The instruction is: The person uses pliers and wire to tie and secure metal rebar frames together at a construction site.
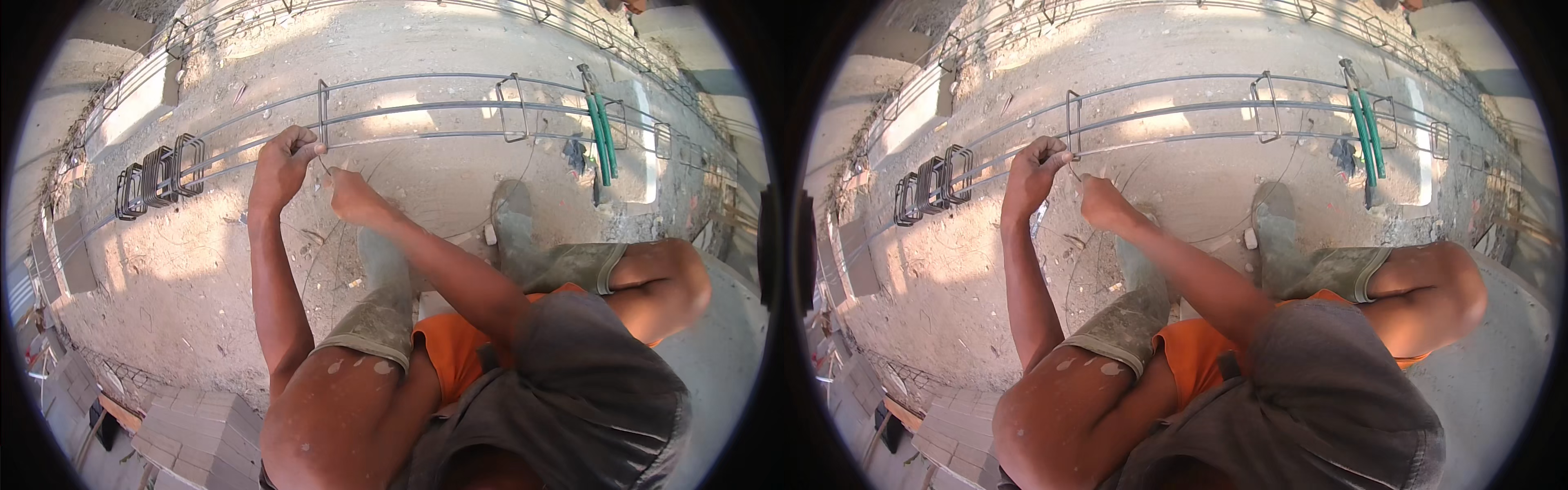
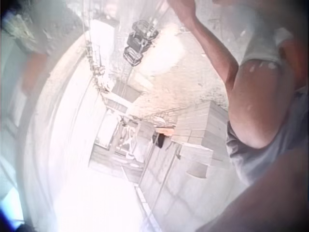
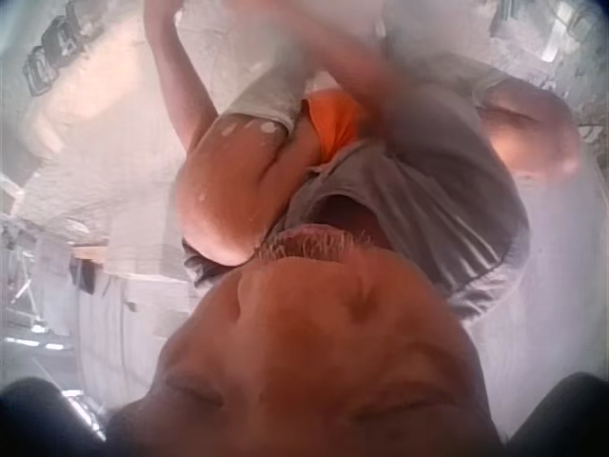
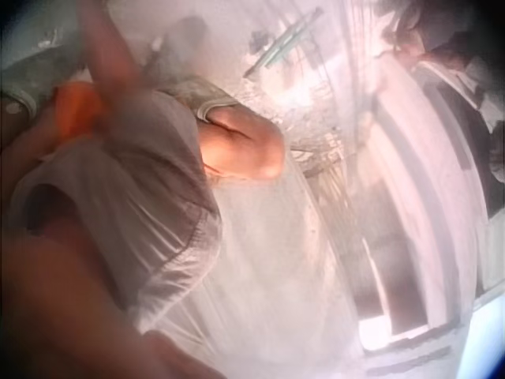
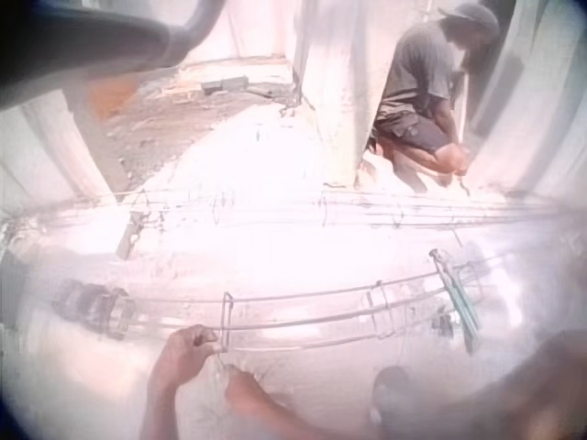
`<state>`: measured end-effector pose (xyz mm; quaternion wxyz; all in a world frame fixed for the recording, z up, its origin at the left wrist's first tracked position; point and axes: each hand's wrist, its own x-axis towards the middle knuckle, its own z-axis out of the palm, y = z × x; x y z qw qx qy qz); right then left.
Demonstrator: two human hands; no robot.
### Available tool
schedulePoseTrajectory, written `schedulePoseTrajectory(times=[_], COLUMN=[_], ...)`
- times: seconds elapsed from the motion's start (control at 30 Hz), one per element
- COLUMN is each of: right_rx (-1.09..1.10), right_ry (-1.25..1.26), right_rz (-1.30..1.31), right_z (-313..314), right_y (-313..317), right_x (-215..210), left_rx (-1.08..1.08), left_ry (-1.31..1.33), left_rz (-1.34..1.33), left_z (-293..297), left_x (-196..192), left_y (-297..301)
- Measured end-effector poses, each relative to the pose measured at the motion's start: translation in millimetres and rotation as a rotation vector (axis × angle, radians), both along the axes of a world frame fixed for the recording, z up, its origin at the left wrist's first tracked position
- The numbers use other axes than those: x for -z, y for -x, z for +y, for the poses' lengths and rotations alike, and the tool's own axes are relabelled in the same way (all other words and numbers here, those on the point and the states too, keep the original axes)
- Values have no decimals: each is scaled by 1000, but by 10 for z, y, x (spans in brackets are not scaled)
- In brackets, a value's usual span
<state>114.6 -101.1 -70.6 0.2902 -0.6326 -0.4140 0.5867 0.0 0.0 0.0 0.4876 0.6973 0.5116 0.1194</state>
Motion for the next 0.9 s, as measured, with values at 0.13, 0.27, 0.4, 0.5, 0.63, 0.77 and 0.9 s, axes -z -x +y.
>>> schedulePoseTrajectory(times=[0.13, 0.27, 0.4, 0.5, 0.63, 0.77, 0.9], right_rx=[3, 82, 119, 134, 143, 154, 190], right_ry=[-110, -135, -220, -277, -329, -84, -156], right_rz=[-160, -104, -131, -148, -242, 18, 68], right_z=[59, 88, 95, 105, 120, 69, -93], right_y=[-40, -148, -87, -17, -35, -113, -170], right_x=[-177, -89, 51, 60, 126, -94, -97], left_rx=[-46, -9, 20, 28, 17, -81, -113], left_ry=[-62, -53, -55, -68, -76, -68, -84], left_rz=[-50, 14, -1, 11, 29, 49, -22], left_z=[-29, 0, -20, -34, -34, -129, -145], left_x=[5, -75, -91, -32, 25, 9, 7], left_y=[-23, -129, -111, -36, -74, -66, -97])
